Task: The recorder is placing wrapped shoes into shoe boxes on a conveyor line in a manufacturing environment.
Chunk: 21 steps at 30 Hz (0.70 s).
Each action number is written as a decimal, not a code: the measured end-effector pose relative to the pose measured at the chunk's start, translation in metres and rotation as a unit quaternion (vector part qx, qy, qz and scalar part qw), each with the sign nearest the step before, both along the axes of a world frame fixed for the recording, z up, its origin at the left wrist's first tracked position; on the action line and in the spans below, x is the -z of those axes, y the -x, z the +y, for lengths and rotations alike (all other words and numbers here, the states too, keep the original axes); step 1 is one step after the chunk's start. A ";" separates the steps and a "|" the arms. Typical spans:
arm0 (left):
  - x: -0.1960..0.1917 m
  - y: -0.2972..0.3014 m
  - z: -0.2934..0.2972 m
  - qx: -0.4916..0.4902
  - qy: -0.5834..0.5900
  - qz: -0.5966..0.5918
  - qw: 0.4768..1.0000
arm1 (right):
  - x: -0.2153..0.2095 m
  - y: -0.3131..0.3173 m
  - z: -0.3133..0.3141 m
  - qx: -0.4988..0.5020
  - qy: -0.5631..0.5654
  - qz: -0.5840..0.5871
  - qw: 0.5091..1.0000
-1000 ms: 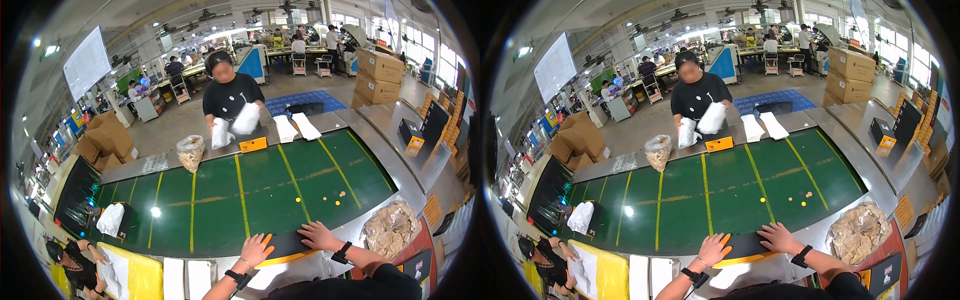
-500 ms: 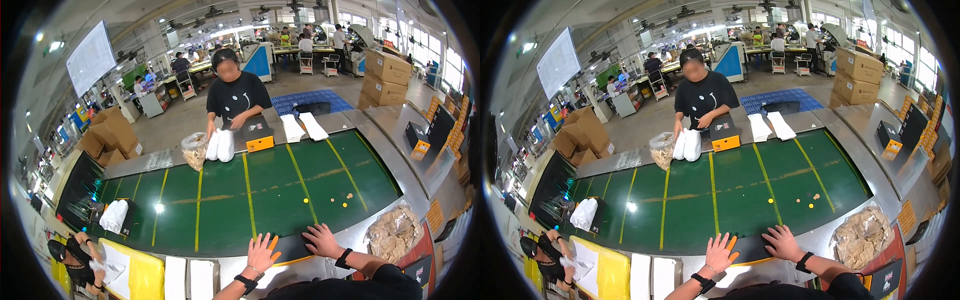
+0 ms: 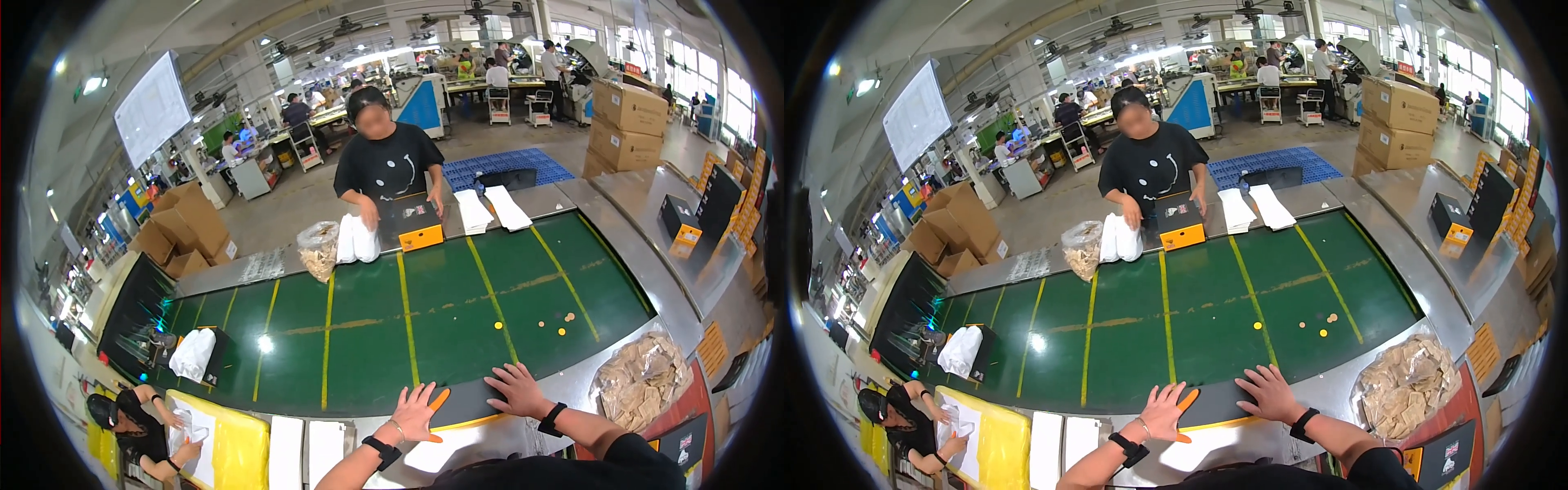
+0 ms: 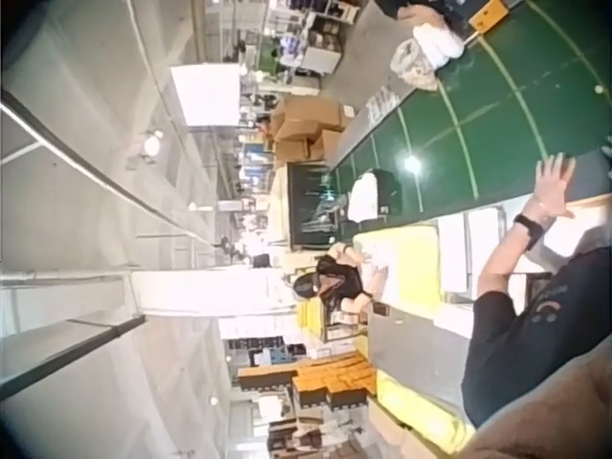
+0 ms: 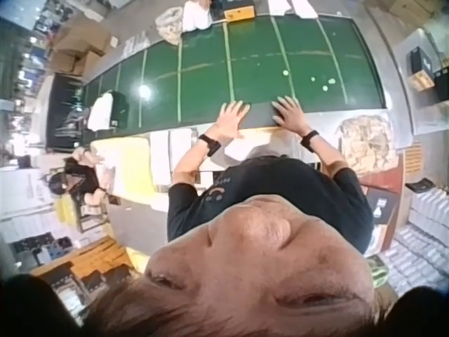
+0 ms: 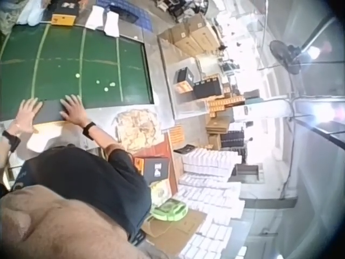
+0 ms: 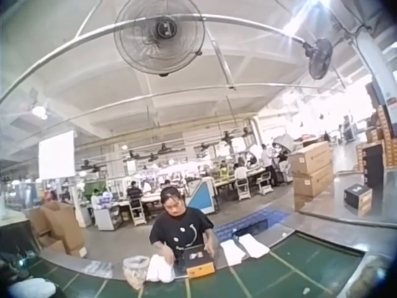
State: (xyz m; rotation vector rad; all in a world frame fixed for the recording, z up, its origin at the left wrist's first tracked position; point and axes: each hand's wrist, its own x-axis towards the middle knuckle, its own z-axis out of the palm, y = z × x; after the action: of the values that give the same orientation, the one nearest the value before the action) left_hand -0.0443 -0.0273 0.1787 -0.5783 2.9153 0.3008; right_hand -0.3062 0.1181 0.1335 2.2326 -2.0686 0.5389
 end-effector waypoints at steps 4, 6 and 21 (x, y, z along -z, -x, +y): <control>-0.009 0.003 0.005 0.014 0.029 -0.085 0.996 | -0.025 -0.004 0.002 -0.030 -0.030 0.032 0.999; -0.009 0.004 0.007 -0.001 0.019 -0.082 0.996 | -0.028 -0.004 0.000 -0.045 -0.052 0.055 0.996; 0.010 0.001 0.016 -0.039 0.023 0.057 0.997 | -0.027 -0.003 0.003 -0.062 -0.066 -0.038 0.995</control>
State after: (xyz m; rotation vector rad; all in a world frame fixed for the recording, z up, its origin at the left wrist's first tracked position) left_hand -0.0455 -0.0109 0.1690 -0.7068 3.0215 0.2874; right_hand -0.3032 0.1210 0.1608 2.4652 -2.0686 0.5172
